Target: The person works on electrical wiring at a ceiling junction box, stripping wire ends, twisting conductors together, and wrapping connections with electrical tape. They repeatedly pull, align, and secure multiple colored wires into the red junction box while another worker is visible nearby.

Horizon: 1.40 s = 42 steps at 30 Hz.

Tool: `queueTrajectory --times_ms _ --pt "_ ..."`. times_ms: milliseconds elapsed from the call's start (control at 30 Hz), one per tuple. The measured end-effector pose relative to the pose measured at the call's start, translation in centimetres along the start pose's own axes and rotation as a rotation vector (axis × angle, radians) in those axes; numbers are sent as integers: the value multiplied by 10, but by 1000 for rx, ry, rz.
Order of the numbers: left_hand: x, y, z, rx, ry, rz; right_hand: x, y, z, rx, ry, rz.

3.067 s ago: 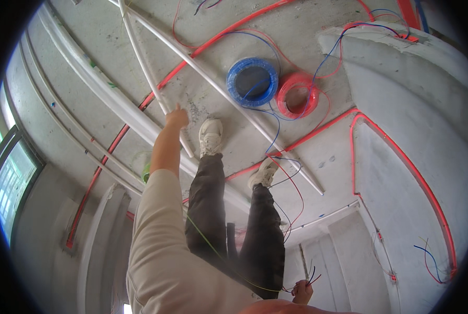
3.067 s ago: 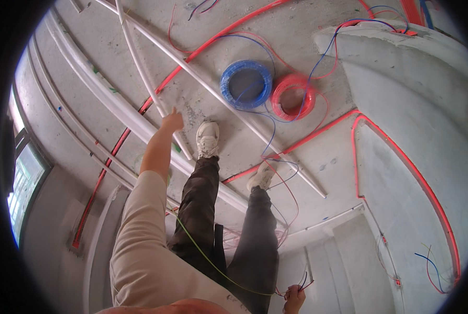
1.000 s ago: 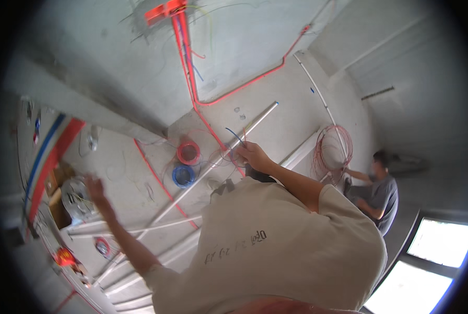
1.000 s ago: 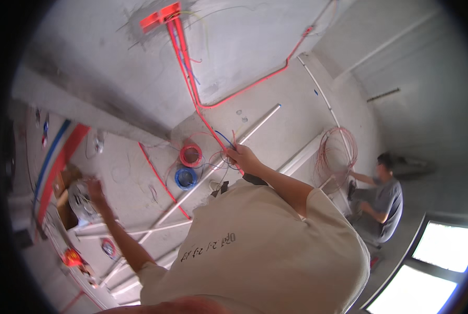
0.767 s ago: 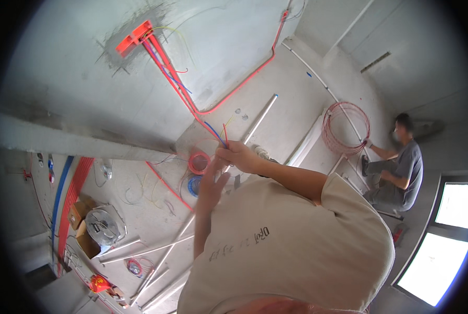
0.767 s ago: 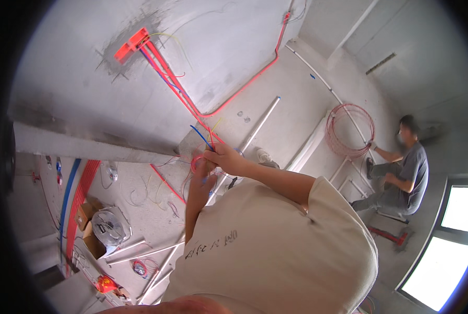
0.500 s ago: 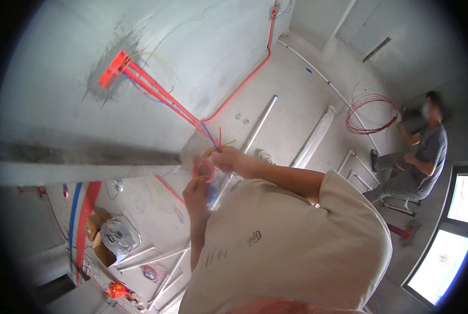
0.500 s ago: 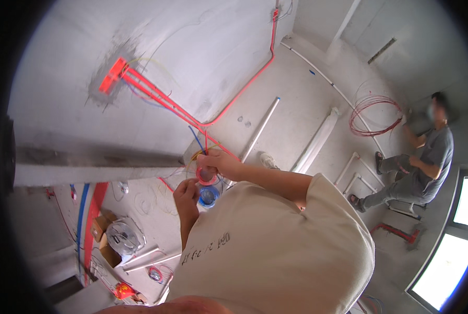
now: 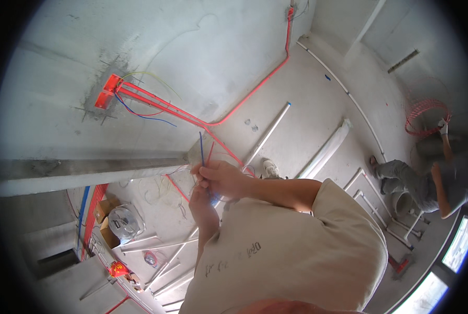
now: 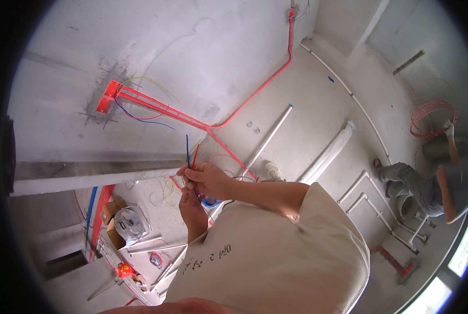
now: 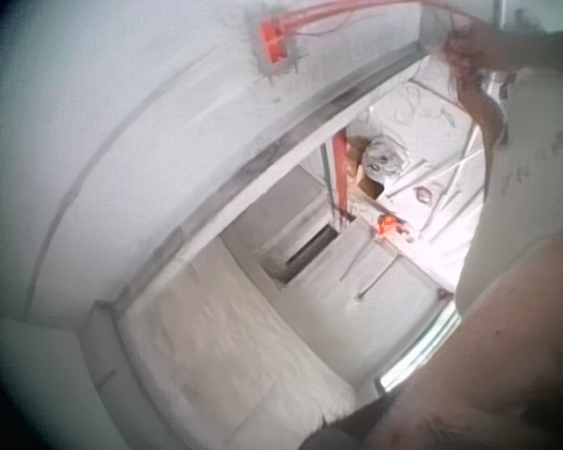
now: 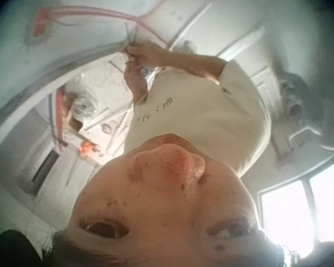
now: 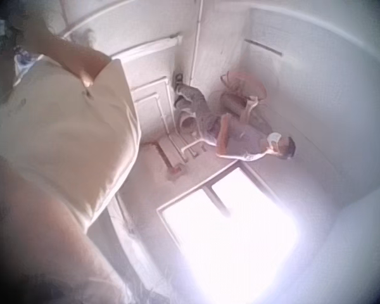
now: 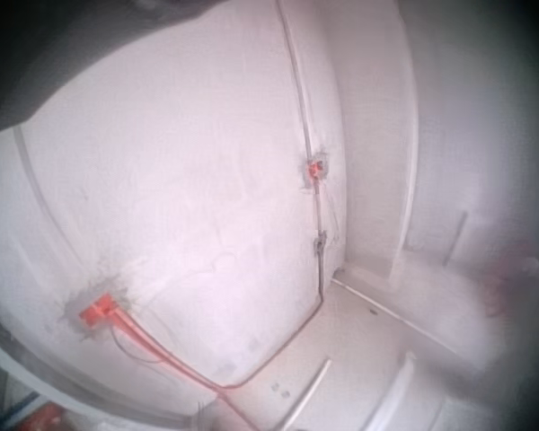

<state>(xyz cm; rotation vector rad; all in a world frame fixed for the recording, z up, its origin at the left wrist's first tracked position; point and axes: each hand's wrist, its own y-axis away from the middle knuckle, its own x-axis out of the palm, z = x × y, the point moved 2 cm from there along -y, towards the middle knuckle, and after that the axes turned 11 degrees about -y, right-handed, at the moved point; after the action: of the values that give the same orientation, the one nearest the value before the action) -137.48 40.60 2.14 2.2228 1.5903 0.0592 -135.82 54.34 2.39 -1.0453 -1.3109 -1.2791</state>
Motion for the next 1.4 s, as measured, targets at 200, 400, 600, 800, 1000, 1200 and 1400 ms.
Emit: queueTrajectory --times_ms 200,400,600,800,1000,1200,1400 --pt "-2 15 13 -11 94 -10 10 10 25 -262 715 -98" --pt "-12 34 4 67 -41 -38 -10 19 21 -157 597 -213" --pt "-33 49 7 95 -92 -28 22 31 -1 -262 693 -211" --pt "-59 49 23 121 -44 11 15 23 -17 -345 570 -124" --pt "-83 64 41 112 77 36 21 21 -27 -327 517 84" --pt "-97 100 49 201 302 48 27 45 -57 -368 751 -10" --pt "-127 115 42 466 226 216 27 54 -72 -343 610 -7"
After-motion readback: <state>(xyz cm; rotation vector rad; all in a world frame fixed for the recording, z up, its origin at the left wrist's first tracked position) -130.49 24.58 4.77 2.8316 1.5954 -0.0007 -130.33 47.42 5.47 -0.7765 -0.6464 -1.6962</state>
